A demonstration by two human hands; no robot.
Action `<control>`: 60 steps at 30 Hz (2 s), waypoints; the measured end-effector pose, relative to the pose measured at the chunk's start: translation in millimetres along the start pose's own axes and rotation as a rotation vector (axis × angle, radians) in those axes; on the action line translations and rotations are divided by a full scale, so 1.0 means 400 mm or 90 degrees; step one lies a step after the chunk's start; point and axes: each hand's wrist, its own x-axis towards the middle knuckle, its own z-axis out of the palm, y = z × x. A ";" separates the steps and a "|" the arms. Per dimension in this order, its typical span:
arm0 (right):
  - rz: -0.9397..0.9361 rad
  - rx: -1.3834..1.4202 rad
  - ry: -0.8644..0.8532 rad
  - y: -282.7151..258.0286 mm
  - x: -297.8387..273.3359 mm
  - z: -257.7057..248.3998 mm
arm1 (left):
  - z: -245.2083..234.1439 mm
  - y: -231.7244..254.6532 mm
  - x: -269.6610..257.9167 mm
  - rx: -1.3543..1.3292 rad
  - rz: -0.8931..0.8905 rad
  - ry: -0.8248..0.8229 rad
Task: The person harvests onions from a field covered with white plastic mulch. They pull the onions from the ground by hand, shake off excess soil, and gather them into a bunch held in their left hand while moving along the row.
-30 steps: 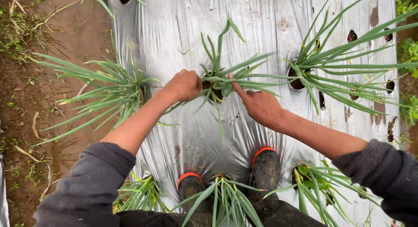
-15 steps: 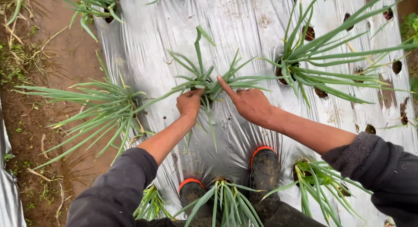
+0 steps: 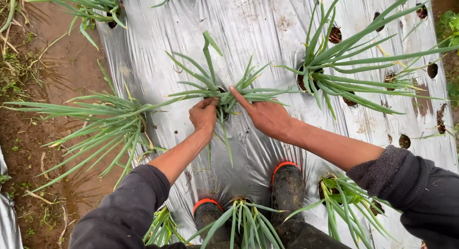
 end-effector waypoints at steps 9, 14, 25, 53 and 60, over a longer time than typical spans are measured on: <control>-0.012 -0.005 0.006 0.001 0.002 0.007 | -0.011 -0.025 0.012 0.102 0.000 0.013; -0.003 -0.014 -0.008 0.006 0.010 0.001 | -0.054 -0.005 -0.017 0.195 0.132 -0.043; -0.014 -0.070 0.014 0.038 0.039 0.039 | -0.109 0.000 -0.075 0.341 0.313 -0.193; 0.022 0.424 -0.186 -0.020 0.030 0.247 | -0.201 0.046 -0.035 0.185 0.367 -0.138; 0.048 0.629 0.003 -0.109 0.108 0.154 | -0.163 -0.019 0.014 0.298 0.366 -0.129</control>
